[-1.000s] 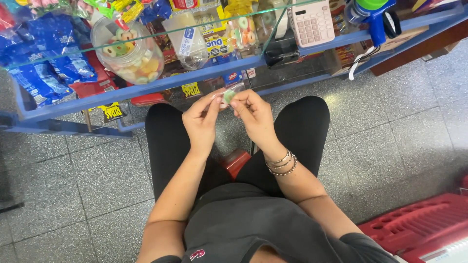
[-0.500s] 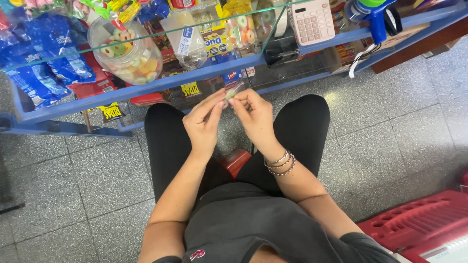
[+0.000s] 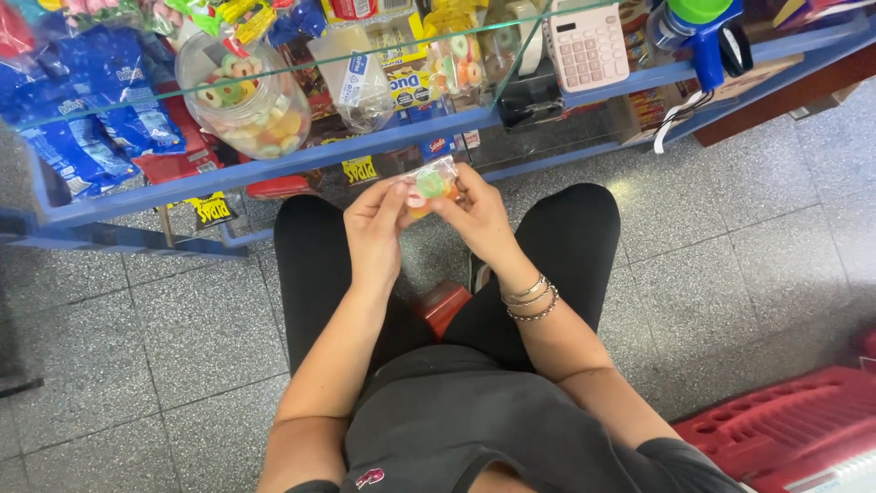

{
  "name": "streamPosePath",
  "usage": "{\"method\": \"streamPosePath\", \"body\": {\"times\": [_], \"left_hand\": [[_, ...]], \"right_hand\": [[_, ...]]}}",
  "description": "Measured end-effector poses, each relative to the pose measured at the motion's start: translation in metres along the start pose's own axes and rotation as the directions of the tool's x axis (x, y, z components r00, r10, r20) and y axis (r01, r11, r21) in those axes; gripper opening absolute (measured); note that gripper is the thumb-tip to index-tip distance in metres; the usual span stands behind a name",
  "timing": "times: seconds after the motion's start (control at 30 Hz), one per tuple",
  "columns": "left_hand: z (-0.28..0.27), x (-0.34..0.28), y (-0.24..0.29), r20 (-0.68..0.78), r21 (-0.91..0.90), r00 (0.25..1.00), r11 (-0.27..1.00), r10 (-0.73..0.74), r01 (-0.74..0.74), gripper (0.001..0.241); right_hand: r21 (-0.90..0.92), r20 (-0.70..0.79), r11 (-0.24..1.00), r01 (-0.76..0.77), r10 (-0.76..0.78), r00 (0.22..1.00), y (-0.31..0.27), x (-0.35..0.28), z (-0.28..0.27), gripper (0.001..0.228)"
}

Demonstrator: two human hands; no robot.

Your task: A person is sitting behind a shop counter, carefully picking individual gummy candies from a plastic jar and placing them into a small, clear plastic bag.

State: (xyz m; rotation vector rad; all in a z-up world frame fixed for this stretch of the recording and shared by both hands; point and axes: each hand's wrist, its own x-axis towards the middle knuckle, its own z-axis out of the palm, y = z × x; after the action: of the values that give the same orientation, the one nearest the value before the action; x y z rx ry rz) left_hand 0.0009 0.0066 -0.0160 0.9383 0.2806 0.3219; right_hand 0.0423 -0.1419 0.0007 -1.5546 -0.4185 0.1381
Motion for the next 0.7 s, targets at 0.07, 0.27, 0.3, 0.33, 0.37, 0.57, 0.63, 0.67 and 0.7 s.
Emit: {"method": "streamPosePath", "body": {"times": [0.07,0.27,0.3,0.33,0.37,0.57,0.63,0.67,0.7], "left_hand": [[0.007,-0.004,0.014,0.062,0.064,0.997,0.997,0.037,-0.041,0.023],[0.014,-0.002,0.025,0.142,0.243,0.986,0.962,0.093,-0.126,0.035],[0.018,-0.003,0.027,0.106,0.285,0.99,0.951,0.094,-0.121,0.025],[0.02,-0.005,0.028,0.107,0.286,0.99,0.951,0.094,-0.121,0.025],[0.022,-0.006,0.029,0.087,0.266,0.993,0.959,0.081,-0.102,0.024],[0.018,-0.003,0.025,0.043,0.189,0.998,0.98,0.054,-0.061,0.023],[0.02,-0.004,0.024,0.04,0.208,0.997,0.975,0.065,-0.072,0.023],[0.019,-0.004,0.023,0.03,0.208,0.998,0.976,0.061,-0.066,0.022],[0.018,-0.004,0.021,0.02,0.208,0.998,0.976,0.057,-0.06,0.022]], "right_hand": [[-0.047,-0.016,0.999,0.013,-0.014,1.0,0.0,-0.001,0.002,0.026],[-0.086,-0.004,0.996,0.021,-0.022,1.0,0.003,-0.003,0.002,0.023],[-0.079,0.01,0.997,0.014,-0.013,1.0,0.0,-0.004,0.002,0.024],[-0.078,0.009,0.997,0.014,-0.014,1.0,-0.002,-0.003,0.001,0.024],[-0.059,0.052,0.998,0.016,-0.013,0.999,-0.005,-0.002,0.0,0.021],[0.035,0.286,0.999,0.024,-0.033,0.958,-0.021,0.002,-0.019,0.006],[0.07,0.351,0.997,0.017,-0.04,0.935,-0.028,0.004,-0.026,0.009],[0.056,0.385,0.998,0.029,-0.048,0.921,-0.031,0.005,-0.029,0.012],[0.042,0.419,0.998,0.042,-0.055,0.906,-0.035,0.005,-0.033,0.017]]}}
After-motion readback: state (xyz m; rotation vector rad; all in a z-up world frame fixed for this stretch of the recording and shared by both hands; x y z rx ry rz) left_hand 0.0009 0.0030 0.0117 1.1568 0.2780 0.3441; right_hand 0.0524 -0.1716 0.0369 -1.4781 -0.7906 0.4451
